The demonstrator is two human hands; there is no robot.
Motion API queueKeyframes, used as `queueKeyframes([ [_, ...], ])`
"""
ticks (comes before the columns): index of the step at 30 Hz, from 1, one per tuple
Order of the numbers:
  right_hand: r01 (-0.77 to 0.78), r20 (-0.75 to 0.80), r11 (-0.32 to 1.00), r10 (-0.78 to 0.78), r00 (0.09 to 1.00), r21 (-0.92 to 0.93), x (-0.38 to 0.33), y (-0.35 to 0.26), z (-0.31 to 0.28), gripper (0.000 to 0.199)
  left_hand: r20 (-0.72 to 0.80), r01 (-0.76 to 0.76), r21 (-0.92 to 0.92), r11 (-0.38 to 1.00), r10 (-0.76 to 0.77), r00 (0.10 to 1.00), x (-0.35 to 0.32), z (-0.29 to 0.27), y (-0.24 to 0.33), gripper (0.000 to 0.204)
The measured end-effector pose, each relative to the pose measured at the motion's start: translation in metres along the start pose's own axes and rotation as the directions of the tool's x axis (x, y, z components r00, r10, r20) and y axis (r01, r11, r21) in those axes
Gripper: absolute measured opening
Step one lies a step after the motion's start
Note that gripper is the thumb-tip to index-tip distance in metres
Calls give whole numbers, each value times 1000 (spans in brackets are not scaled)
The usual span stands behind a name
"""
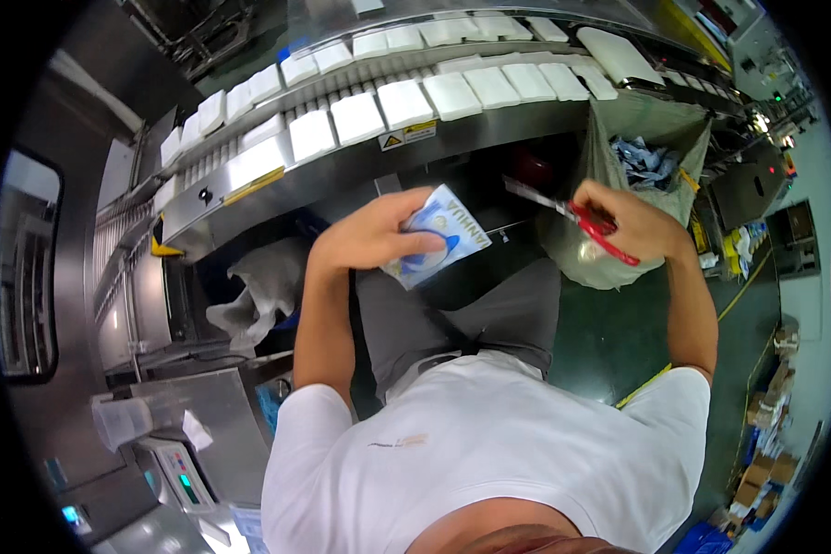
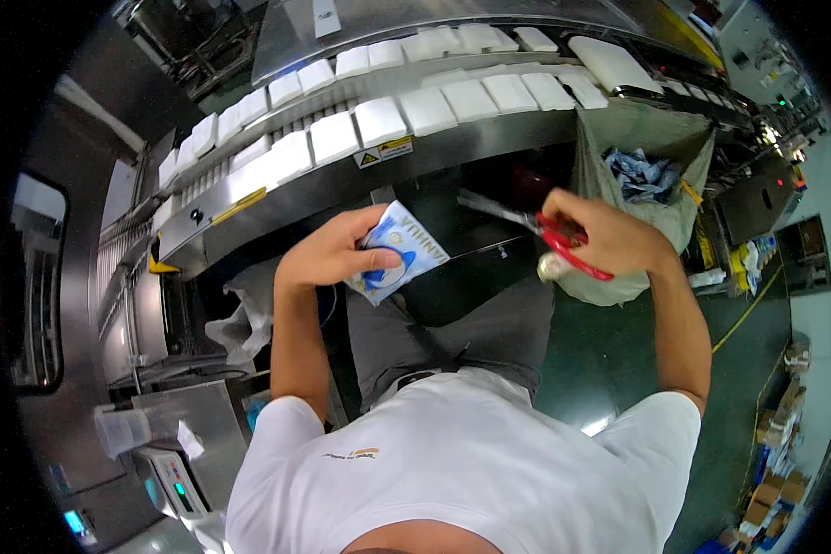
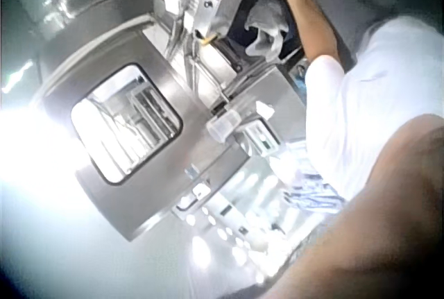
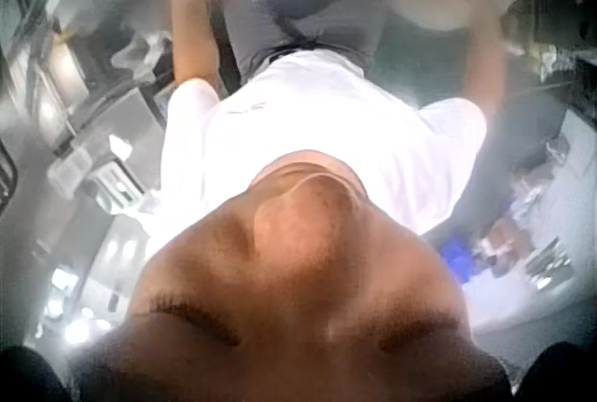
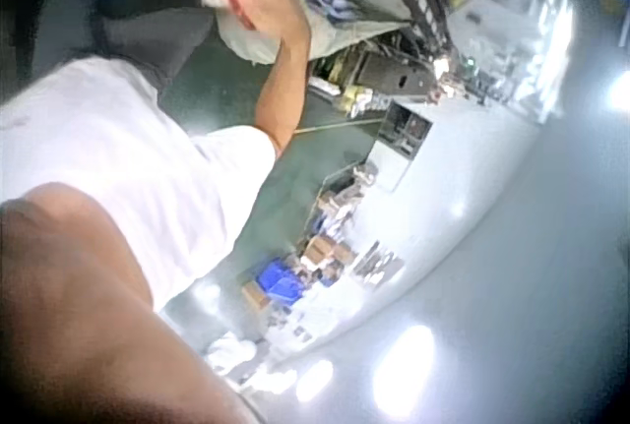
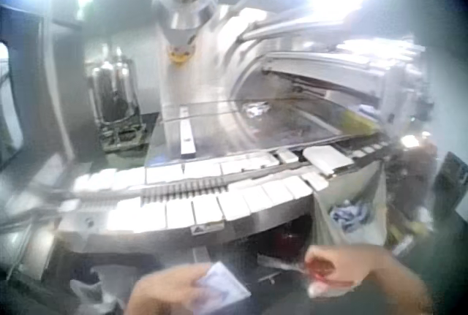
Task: The person interacts with a control panel, collects packaged items from a conveyor, and uses shears to open several individual blue packages, removing the contents by hand.
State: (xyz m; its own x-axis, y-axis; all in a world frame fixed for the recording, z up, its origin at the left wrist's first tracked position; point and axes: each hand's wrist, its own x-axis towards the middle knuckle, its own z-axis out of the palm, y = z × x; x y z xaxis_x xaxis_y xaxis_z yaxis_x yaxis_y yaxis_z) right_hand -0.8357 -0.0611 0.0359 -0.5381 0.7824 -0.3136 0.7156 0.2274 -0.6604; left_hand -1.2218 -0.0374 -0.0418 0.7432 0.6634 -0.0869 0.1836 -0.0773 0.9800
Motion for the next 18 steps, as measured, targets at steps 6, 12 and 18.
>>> queueKeyframes([
  [6,103,145,991,-89,985,-90,3,-1,6,45,153,-44,332,942,-8,988,22,-4,24,42],
  [12,186,213,982,-175,961,-32,18,1,6,32,244,-48,332,942,-36,969,23,-5,25,36],
  [18,198,320,977,-165,933,-74,27,-6,6,24,275,39,157,987,-82,958,10,1,10,36],
])
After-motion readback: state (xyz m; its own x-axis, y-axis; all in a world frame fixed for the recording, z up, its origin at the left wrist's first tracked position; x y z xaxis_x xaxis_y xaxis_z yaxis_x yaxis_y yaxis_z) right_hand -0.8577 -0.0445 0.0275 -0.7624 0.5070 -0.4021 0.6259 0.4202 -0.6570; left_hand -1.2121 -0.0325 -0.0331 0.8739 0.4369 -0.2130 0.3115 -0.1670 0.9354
